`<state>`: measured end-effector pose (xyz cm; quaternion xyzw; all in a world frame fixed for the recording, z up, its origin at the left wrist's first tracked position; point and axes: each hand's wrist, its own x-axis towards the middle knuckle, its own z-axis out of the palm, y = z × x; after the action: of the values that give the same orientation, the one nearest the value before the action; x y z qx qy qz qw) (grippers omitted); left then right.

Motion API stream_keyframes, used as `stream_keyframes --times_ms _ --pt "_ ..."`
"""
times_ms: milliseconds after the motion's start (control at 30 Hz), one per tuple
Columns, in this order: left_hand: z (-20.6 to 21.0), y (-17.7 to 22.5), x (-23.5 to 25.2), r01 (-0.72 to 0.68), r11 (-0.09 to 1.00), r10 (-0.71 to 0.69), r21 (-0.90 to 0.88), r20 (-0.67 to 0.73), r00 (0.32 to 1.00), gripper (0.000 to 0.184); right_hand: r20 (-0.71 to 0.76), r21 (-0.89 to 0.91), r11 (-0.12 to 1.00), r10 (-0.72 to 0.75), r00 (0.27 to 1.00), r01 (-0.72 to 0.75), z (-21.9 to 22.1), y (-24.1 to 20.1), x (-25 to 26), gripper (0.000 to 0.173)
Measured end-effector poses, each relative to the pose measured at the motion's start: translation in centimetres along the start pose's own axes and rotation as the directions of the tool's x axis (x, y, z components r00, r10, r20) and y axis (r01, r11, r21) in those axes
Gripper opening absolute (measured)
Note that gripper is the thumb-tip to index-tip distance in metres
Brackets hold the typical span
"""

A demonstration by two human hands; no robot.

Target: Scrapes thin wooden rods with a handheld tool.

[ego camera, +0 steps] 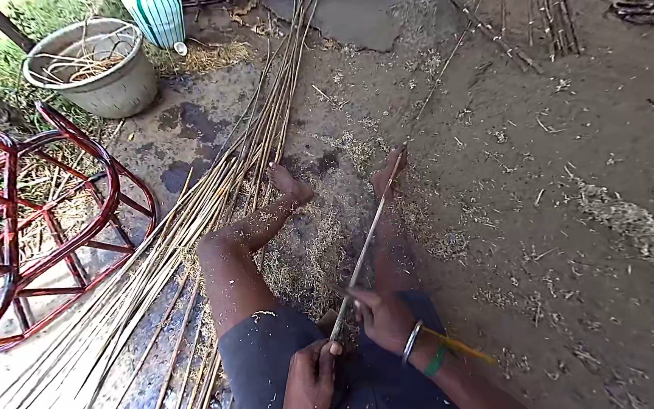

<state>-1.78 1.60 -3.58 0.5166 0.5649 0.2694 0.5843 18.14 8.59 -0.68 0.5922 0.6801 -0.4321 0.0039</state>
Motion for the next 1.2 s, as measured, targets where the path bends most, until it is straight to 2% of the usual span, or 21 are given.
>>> stream_keyframes --times_ms 100,133,200,267,333,367,400,467,533,600,667,733,833,933,1033,1200 --pt "0.0 0.3 -0.1 -0.047 0.987 0.058 0.153 -0.068 0.996 0.032 -0.025 0.035 0.987 -0.158 0.987 0.159 1.8 -2.6 -2.2 0.042" --pt "0.3 0.2 -0.4 -0.074 0.982 0.089 0.174 -0.081 0.993 0.035 0.006 0.081 0.986 -0.145 0.989 0.144 0.9 -2.1 -2.0 0.039" --pt "0.5 0.2 0.1 -0.099 0.98 0.117 0.173 -0.093 0.989 0.041 0.013 0.089 0.996 -0.007 1.0 0.006 -1.3 0.0 0.5 0.041" --pt "0.4 0.0 -0.2 -0.045 0.99 0.059 0.134 -0.098 0.993 0.043 -0.036 0.077 0.997 0.027 0.999 -0.024 0.4 0.0 0.6 0.043" --pt "0.1 0.2 0.4 -0.033 0.996 0.043 0.082 -0.116 0.992 0.043 -0.095 0.087 0.989 -0.112 0.989 0.121 1.7 -2.4 -1.0 0.042" --pt "0.3 0.1 0.4 -0.044 0.997 0.051 0.056 -0.129 0.99 0.044 -0.08 0.108 0.978 -0.172 0.982 0.18 1.6 -3.0 -1.6 0.04" --pt "0.5 0.0 0.0 -0.044 0.999 0.047 0.024 -0.133 0.99 0.045 -0.02 0.123 0.979 -0.161 0.987 0.163 0.8 -2.9 -1.5 0.039" --pt "0.7 -0.1 0.3 -0.032 0.998 0.025 -0.057 -0.125 0.992 0.044 0.036 0.076 0.997 -0.008 0.999 0.006 -1.0 -1.0 0.8 0.041" --pt "0.5 -0.2 0.2 -0.002 0.998 -0.005 -0.06 -0.122 0.993 0.044 0.008 0.059 0.997 0.046 0.999 -0.046 0.5 -1.3 0.7 0.044" --pt "0.2 -0.1 0.6 -0.014 1.0 0.013 -0.008 -0.13 0.991 0.041 -0.048 0.08 0.993 -0.088 0.995 0.092 2.2 -3.4 -1.5 0.043" --pt "0.0 -0.3 -0.2 -0.033 0.998 0.039 0.055 -0.117 0.992 0.04 -0.029 0.142 0.974 -0.175 0.984 0.178 2.4 -3.6 -2.7 0.04" --pt "-0.6 0.0 0.1 -0.029 0.996 0.038 0.088 -0.1 0.994 0.037 -0.003 0.146 0.98 -0.137 0.991 0.136 0.1 -1.7 -1.1 0.043" --pt "-1.2 1.3 -1.0 0.001 0.983 0.017 0.186 -0.095 0.995 0.028 0.031 0.207 0.978 0.031 0.999 -0.037 -2.3 0.9 1.2 0.045" --pt "-0.9 2.1 -1.8 -0.047 0.937 0.096 0.345 -0.127 0.987 0.029 0.047 0.207 0.976 0.051 0.998 -0.06 -2.1 1.6 1.7 0.048" --pt "-0.4 2.0 -2.1 -0.109 0.843 0.238 0.527 -0.182 0.954 0.025 0.048 0.183 0.983 0.02 0.999 -0.028 -1.7 1.5 2.0 0.046" --pt "-0.7 2.4 -2.3 -0.112 0.816 0.191 0.568 -0.082 0.978 0.024 -0.044 0.164 0.986 0.041 0.998 -0.033 -3.3 2.7 4.5 0.043"
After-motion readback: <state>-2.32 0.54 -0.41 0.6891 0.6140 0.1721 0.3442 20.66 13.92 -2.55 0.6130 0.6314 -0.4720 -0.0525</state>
